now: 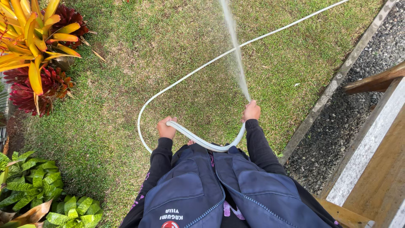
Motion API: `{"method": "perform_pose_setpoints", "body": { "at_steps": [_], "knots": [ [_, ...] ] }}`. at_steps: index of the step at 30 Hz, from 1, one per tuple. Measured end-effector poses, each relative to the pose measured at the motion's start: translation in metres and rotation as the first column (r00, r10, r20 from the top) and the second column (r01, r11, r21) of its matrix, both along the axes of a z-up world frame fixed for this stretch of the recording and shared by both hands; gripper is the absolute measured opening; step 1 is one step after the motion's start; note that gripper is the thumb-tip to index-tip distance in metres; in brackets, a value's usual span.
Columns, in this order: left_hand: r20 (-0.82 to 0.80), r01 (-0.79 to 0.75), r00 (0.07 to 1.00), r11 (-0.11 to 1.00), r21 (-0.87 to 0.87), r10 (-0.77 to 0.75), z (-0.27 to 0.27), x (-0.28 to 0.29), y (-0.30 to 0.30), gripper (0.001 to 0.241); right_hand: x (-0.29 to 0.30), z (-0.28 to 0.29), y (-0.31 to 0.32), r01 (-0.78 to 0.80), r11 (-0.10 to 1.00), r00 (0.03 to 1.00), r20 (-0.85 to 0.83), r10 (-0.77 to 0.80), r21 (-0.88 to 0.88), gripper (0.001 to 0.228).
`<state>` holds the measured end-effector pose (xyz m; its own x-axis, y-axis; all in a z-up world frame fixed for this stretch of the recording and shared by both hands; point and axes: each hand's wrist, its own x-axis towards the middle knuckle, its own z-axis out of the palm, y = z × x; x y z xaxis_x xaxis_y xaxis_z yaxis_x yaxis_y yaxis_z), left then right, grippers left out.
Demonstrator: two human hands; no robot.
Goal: The person waters various outdoor plants using a hose, moving the water stream across different tropical plants and the lawn.
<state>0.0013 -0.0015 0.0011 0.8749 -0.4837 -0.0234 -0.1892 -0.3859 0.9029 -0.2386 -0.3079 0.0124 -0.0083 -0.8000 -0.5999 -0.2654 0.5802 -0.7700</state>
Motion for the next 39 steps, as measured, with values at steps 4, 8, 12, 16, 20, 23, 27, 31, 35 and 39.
{"method": "perform_pose_setpoints", "body": {
  "at_steps": [4, 8, 12, 16, 20, 23, 27, 31, 35, 39],
  "knots": [
    [0.004, 0.001, 1.000, 0.999, 0.043, -0.001, 0.001, 0.002, -0.006, 0.040, -0.009, -0.006, -0.003, 0.056, 0.998, 0.998, 0.011, -0.056, -0.029, 0.047],
    [0.025, 0.028, 0.999, 0.997, 0.065, -0.030, -0.001, 0.006, -0.012, 0.041, -0.020, -0.012, -0.004, 0.129, 0.991, 0.990, 0.059, -0.128, -0.018, 0.044],
    [0.036, 0.053, 0.998, 0.998, 0.021, -0.054, -0.003, 0.009, -0.018, 0.039, -0.030, -0.013, -0.001, 0.196, 0.980, 0.980, 0.023, -0.195, -0.027, 0.047],
    [0.010, 0.079, 0.997, 0.996, 0.034, -0.080, -0.006, 0.011, -0.024, 0.039, -0.037, -0.009, 0.003, 0.277, 0.960, 0.959, 0.071, -0.275, -0.026, 0.044],
    [-0.063, 0.119, 0.991, 0.993, 0.025, -0.118, -0.009, 0.017, -0.031, 0.040, -0.043, -0.001, 0.006, 0.317, 0.948, 0.946, 0.071, -0.315, -0.019, 0.045],
    [-0.022, 0.139, 0.990, 0.989, 0.042, -0.138, -0.010, 0.021, -0.036, 0.039, -0.044, 0.003, 0.008, 0.354, 0.935, 0.934, 0.070, -0.351, -0.036, 0.045],
    [-0.010, 0.163, 0.987, 0.987, 0.006, -0.163, -0.010, 0.026, -0.038, 0.041, -0.046, 0.000, 0.015, 0.380, 0.923, 0.924, 0.067, -0.375, -0.067, 0.046],
    [-0.062, 0.173, 0.983, 0.984, 0.036, -0.170, -0.009, 0.035, -0.040, 0.040, -0.043, -0.005, 0.020, 0.385, 0.917, 0.923, 0.072, -0.379, -0.104, 0.047],
    [-0.075, 0.190, 0.979, 0.982, 0.012, -0.189, -0.015, 0.047, -0.037, 0.040, -0.035, -0.006, 0.030, 0.375, 0.919, 0.927, 0.056, -0.371, -0.124, 0.050],
    [-0.206, 0.199, 0.957, 0.979, -0.039, -0.203, -0.026, 0.059, -0.033, 0.040, -0.020, -0.003, 0.040, 0.347, 0.927, 0.934, -0.033, -0.355, -0.141, 0.048]
  ]
}}
